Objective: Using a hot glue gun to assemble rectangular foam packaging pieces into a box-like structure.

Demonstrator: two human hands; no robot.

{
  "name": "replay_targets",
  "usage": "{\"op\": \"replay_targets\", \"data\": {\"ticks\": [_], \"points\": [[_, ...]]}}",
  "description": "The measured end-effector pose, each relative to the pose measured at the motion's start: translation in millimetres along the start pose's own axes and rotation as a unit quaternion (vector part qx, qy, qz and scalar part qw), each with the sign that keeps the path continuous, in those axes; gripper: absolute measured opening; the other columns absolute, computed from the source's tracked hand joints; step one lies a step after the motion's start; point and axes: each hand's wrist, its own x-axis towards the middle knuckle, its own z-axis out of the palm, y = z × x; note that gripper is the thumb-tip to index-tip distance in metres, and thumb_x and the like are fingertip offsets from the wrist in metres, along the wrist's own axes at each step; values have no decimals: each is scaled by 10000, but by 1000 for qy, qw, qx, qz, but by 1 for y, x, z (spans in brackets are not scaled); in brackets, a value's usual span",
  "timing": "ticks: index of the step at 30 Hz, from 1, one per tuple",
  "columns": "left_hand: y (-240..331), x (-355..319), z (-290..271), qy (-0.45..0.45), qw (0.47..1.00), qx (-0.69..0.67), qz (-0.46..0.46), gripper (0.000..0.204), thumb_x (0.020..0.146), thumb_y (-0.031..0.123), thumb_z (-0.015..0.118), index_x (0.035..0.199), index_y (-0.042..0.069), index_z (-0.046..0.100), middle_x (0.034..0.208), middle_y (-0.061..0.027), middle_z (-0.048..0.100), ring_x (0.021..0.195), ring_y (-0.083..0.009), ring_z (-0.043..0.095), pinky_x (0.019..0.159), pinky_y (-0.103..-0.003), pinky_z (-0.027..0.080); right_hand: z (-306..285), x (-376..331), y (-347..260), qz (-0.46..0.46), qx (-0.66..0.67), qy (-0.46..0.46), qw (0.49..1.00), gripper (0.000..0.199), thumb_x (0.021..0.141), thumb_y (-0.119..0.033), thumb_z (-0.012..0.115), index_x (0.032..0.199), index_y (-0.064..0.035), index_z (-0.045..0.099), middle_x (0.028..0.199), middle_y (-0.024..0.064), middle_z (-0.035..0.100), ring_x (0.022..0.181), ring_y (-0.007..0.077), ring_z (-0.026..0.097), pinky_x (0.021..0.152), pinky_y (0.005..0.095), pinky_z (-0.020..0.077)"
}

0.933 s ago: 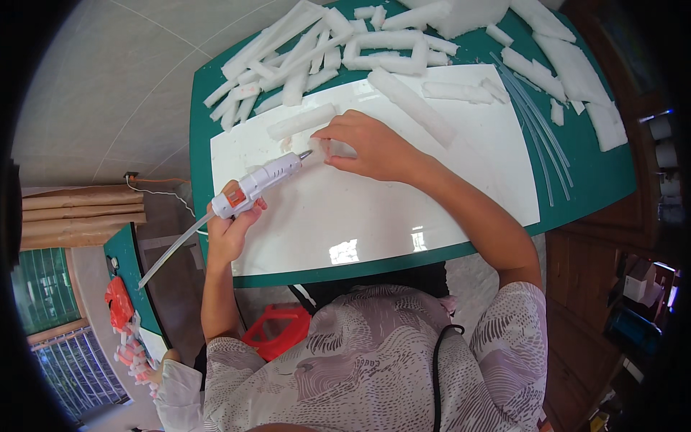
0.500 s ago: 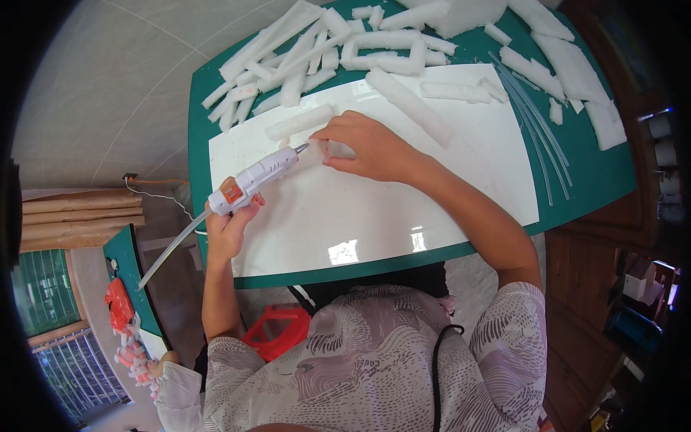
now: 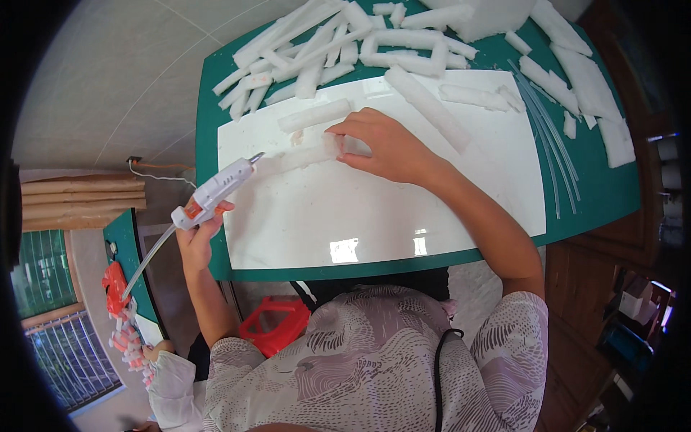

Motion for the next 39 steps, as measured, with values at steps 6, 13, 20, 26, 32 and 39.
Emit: {"op": "replay_targets", "data": {"ticks": [6, 13, 20, 26, 32, 39], "points": [[-12, -8, -11, 30, 999, -10, -30, 229, 775, 29, 616, 991, -26, 670, 855, -44, 693, 762, -88, 564, 674, -249, 429, 2, 0, 1, 2, -10, 7, 1000, 384, 853, -205, 758, 1219, -121, 677, 1103, 85, 653, 1039, 258, 597, 886, 356, 505], [-21, -12, -17, 9, 998, 36, -45, 401, 783, 91, 616, 1169, -16, 651, 888, -48, 692, 781, -82, 566, 653, -233, 412, 2, 1, -1, 14, -8, 10, 1000, 388, 843, -204, 769, 1216, -147, 676, 1045, 71, 629, 879, 235, 572, 789, 325, 514], [-19, -9, -12, 39, 998, 37, -40, 115, 766, 51, 616, 862, -5, 646, 767, -40, 661, 689, -88, 556, 616, -258, 425, 1, 1, 0, 8, 3, 12, 1000, 387, 849, -203, 763, 1222, -154, 675, 1053, 69, 626, 872, 230, 564, 786, 322, 510], [-17, -8, -14, 33, 998, 25, -55, 109, 763, 47, 618, 855, -6, 634, 767, -46, 651, 703, -101, 570, 639, -268, 447, 1, 1, -2, 13, -4, 6, 1000, 388, 847, -196, 762, 1223, -155, 674, 1055, 68, 625, 880, 233, 568, 786, 324, 510], [-17, -12, -15, 28, 998, 22, -58, 103, 763, 44, 619, 852, -6, 625, 759, -45, 632, 704, -105, 570, 649, -273, 452, 0, 1, -2, 12, -4, 6, 1000, 380, 849, -194, 760, 1216, -149, 672, 1060, 77, 625, 881, 235, 570, 787, 323, 510], [-26, -16, -16, 39, 998, 30, -47, 105, 757, 57, 645, 839, -3, 623, 719, -11, 594, 650, -83, 499, 593, -259, 385, -1, 1, -3, 17, -4, 3, 1000, 382, 851, -195, 760, 1219, -142, 672, 1086, 87, 629, 914, 241, 581, 789, 318, 516]]}}
